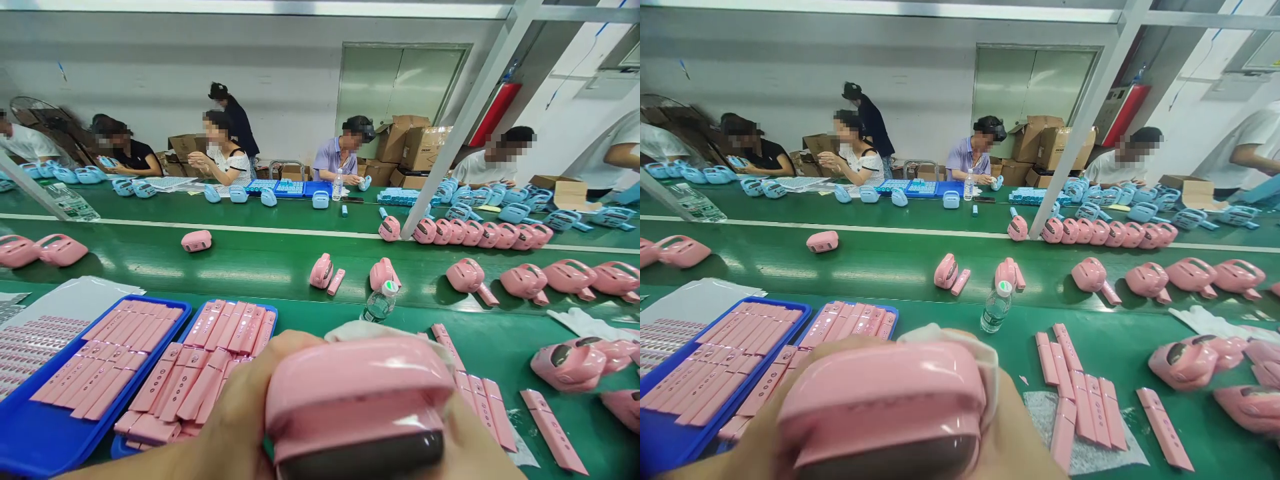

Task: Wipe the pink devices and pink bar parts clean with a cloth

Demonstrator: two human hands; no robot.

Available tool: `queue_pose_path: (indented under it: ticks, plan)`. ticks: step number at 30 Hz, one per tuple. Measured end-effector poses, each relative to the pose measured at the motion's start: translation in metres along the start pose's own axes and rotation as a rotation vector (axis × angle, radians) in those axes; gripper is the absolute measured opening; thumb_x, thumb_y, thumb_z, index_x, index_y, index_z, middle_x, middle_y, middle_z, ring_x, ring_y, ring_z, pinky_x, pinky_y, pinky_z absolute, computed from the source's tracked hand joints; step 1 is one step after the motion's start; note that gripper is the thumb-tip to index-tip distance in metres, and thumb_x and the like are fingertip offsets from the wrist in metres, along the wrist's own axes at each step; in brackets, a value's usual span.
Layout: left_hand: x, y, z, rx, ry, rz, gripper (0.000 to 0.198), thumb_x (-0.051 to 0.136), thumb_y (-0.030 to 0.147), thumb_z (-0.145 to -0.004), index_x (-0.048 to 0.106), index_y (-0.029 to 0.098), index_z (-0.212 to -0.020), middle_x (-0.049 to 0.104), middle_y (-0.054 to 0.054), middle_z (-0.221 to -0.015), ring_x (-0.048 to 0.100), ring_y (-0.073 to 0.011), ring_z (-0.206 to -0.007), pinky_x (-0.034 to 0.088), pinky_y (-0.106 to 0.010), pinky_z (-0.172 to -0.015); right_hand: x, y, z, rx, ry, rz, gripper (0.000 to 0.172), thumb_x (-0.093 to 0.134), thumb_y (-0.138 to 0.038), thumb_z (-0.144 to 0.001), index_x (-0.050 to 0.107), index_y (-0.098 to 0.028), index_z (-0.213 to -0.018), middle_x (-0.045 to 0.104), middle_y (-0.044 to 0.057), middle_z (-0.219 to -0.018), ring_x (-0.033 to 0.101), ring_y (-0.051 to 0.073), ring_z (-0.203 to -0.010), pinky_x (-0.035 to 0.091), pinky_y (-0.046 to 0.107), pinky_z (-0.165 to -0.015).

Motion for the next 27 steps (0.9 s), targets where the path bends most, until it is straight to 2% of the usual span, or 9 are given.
queue_pose_path:
  ticks: [3,5,7,9,12,17,21,24,27]
  plan:
    - [0.003,-0.005,-0.010,-0.009,-0.146,-0.068,0.058,0.082,0.019,-0.051,0.065,0.024,-0.106,0.072,-0.006,-0.095,0.067,-0.0310,-0.088,0.054,-0.039,-0.078,0.002,0.018,-0.006,0.069,-0.043,-0.144,0.067,0.081,-0.042,-0.058,0.055,-0.026,-0.117,0.068,0.008,-0.108,0.061,0.032,-0.107,0.052,0.044,-0.086]
    - [0.003,-0.012,-0.014,-0.046,-0.237,-0.080,0.063,0.078,0.021,-0.058,0.058,0.022,-0.118,0.068,-0.010,-0.110,0.063,-0.0332,-0.102,0.050,-0.043,-0.087,0.000,0.030,-0.006,0.117,-0.037,-0.200,0.066,0.079,-0.036,-0.060,0.052,-0.024,-0.119,0.067,0.008,-0.109,0.059,0.030,-0.110,0.050,0.043,-0.088]
    - [0.001,-0.020,-0.015,-0.068,-0.295,-0.052,0.058,0.070,0.026,-0.068,0.053,0.021,-0.124,0.063,-0.013,-0.121,0.057,-0.0335,-0.112,0.044,-0.046,-0.095,-0.005,0.038,-0.004,0.143,-0.002,-0.212,0.066,0.081,-0.030,-0.059,0.053,-0.025,-0.118,0.068,0.007,-0.107,0.059,0.029,-0.110,0.049,0.042,-0.089]
    - [-0.002,-0.028,-0.015,-0.053,-0.322,0.015,0.058,0.067,0.032,-0.072,0.051,0.022,-0.126,0.060,-0.013,-0.125,0.053,-0.0349,-0.117,0.040,-0.049,-0.099,-0.009,0.043,-0.002,0.160,0.018,-0.234,0.067,0.083,-0.031,-0.057,0.053,-0.027,-0.117,0.068,0.006,-0.108,0.059,0.029,-0.111,0.048,0.041,-0.091]
    - [-0.007,-0.038,-0.014,-0.023,-0.274,0.124,0.061,0.069,0.040,-0.070,0.051,0.025,-0.126,0.060,-0.012,-0.125,0.051,-0.0363,-0.119,0.037,-0.051,-0.101,-0.011,0.044,0.000,0.142,0.032,-0.222,0.062,0.079,-0.042,-0.063,0.054,-0.028,-0.118,0.065,0.005,-0.115,0.054,0.028,-0.117,0.043,0.041,-0.097]
    - [-0.006,-0.036,-0.007,-0.130,-0.225,0.107,0.059,0.069,0.043,-0.069,0.053,0.027,-0.124,0.064,-0.011,-0.117,0.054,-0.0369,-0.116,0.041,-0.052,-0.097,-0.008,0.031,0.001,0.096,0.071,-0.140,0.067,0.072,-0.049,-0.067,0.049,-0.027,-0.126,0.059,0.007,-0.126,0.049,0.030,-0.123,0.041,0.040,-0.101]
    - [-0.005,-0.024,-0.007,-0.029,-0.114,0.061,0.062,0.072,0.048,-0.063,0.056,0.027,-0.119,0.066,-0.011,-0.111,0.059,-0.0371,-0.107,0.050,-0.046,-0.087,-0.005,0.022,0.000,0.106,0.042,-0.068,0.067,0.075,-0.053,-0.063,0.052,-0.031,-0.122,0.064,0.005,-0.118,0.053,0.030,-0.119,0.045,0.040,-0.097]
    - [-0.007,-0.026,-0.012,0.061,-0.032,-0.038,0.054,0.072,0.045,-0.063,0.056,0.027,-0.112,0.067,-0.008,-0.103,0.063,-0.0319,-0.094,0.052,-0.040,-0.081,-0.009,0.023,-0.008,0.091,0.091,-0.124,0.066,0.075,-0.054,-0.061,0.055,-0.026,-0.117,0.067,0.008,-0.109,0.059,0.031,-0.109,0.048,0.041,-0.091]
    - [-0.009,-0.038,-0.018,-0.005,-0.028,-0.066,0.049,0.068,0.047,-0.068,0.053,0.026,-0.110,0.067,-0.005,-0.095,0.063,-0.0256,-0.086,0.051,-0.036,-0.077,-0.011,0.033,-0.017,0.114,0.102,-0.248,0.057,0.074,-0.047,-0.065,0.057,-0.021,-0.113,0.068,0.009,-0.107,0.062,0.030,-0.104,0.048,0.041,-0.088]
Point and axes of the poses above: each hand's wrist, its own z-axis away from the middle knuckle, its own x-axis out of the palm, y = z × x, the point moved 4 cm from there along -z, towards the middle knuckle
